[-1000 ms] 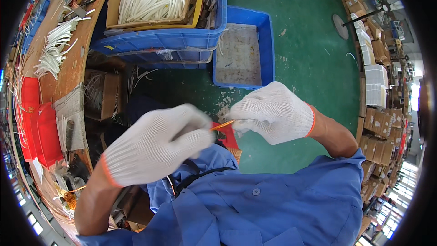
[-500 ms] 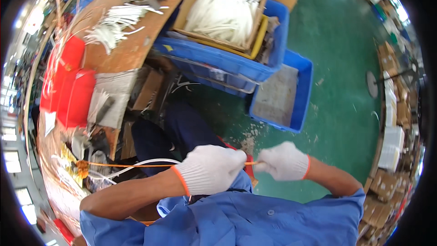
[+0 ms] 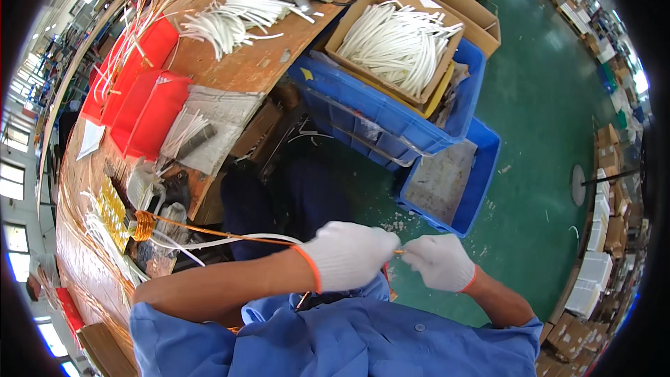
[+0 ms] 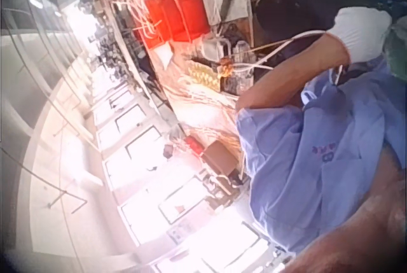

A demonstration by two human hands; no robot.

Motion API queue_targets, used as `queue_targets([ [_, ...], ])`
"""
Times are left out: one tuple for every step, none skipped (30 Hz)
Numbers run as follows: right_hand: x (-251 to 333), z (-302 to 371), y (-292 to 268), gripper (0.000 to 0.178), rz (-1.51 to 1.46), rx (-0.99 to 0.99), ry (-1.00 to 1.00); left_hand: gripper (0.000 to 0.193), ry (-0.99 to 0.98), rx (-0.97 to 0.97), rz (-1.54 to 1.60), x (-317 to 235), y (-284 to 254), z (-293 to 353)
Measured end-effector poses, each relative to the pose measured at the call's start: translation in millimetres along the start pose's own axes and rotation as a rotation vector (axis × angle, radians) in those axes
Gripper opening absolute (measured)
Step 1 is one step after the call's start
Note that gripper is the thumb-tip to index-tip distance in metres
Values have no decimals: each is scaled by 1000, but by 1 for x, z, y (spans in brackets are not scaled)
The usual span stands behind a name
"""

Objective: Manually winding copper wire onto a core and assembling components at a factory workbench.

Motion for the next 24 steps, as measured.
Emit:
queue_targets([
  [-6, 1, 1, 12, -40, 4, 29, 15, -18, 2, -31, 8, -7, 11],
  [-14, 2, 2, 12, -82, 4, 63, 19, -75, 21, -52, 21, -21, 30],
  [-20, 3, 3, 11, -123, 1, 106, 22, -146, 9, -79, 36, -34, 53],
  [-25, 1, 7, 12, -124, 6, 101, 24, -168, -55, -86, 49, -40, 79],
  [-31, -2, 12, 12, -120, 12, 108, 21, -227, -106, -98, 58, -48, 99],
  [-35, -5, 17, 12, -124, 19, 109, 18, -265, -185, -110, 58, -50, 113],
  [-27, -20, 22, 11, -54, -9, -16, 16, -199, -223, -144, 57, -43, 120],
  [-7, -40, 24, 12, 66, -49, -269, 14, -134, -265, -181, 57, -36, 126],
  [12, -57, 35, 11, 54, 10, -255, 14, -142, -276, -200, 59, -32, 127],
  [36, -77, 46, 6, 72, -55, -309, 13, -139, -283, -217, 60, -28, 123],
  [58, -95, 55, 5, 38, -176, -350, 12, -133, -292, -239, 60, -26, 120],
  [70, -112, 67, 7, 50, -228, -359, 11, -123, -307, -239, 59, -25, 119],
  [77, -121, 69, 8, 58, -238, -359, 10, -115, -323, -236, 61, -25, 119],
  [83, -128, 70, 8, 65, -249, -358, 9, -106, -339, -234, 63, -28, 122],
  [82, -132, 64, 10, 38, -284, -374, 9, -98, -325, -227, 68, -33, 127],
  [75, -131, 58, 11, 10, -310, -374, 9, -60, -332, -268, 70, -47, 137],
  [66, -128, 50, 13, -13, -366, -330, 12, -169, -308, -317, 74, -59, 152],
  [55, -127, 50, 12, -51, -345, -265, 16, -270, -275, -368, 83, -68, 169],
  [51, -128, 50, 12, 7, -313, -272, 14, -243, -378, -405, 91, -72, 188],
  [47, -128, 49, 13, 70, -278, -273, 12, -207, -482, -436, 96, -69, 205],
  [57, -132, 52, 10, 74, -242, -297, 15, -198, -527, -406, 103, -66, 209],
  [73, -141, 59, 4, 102, -197, -334, 17, -199, -571, -377, 105, -61, 210],
  [98, -154, 62, 7, 161, -76, -302, 19, -230, -569, -380, 104, -56, 209],
  [112, -165, 76, 7, 55, -206, -386, 20, -253, -568, -389, 103, -53, 204],
])
Point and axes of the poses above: each hand's wrist, its own z-axis away from the middle knuckle, its own y-axis out of the palm, x = y × z, the point moved 2 cm from there along -z, towards the middle knuckle, and after that the axes turned 9 degrees about z, right-handed, at the moved point
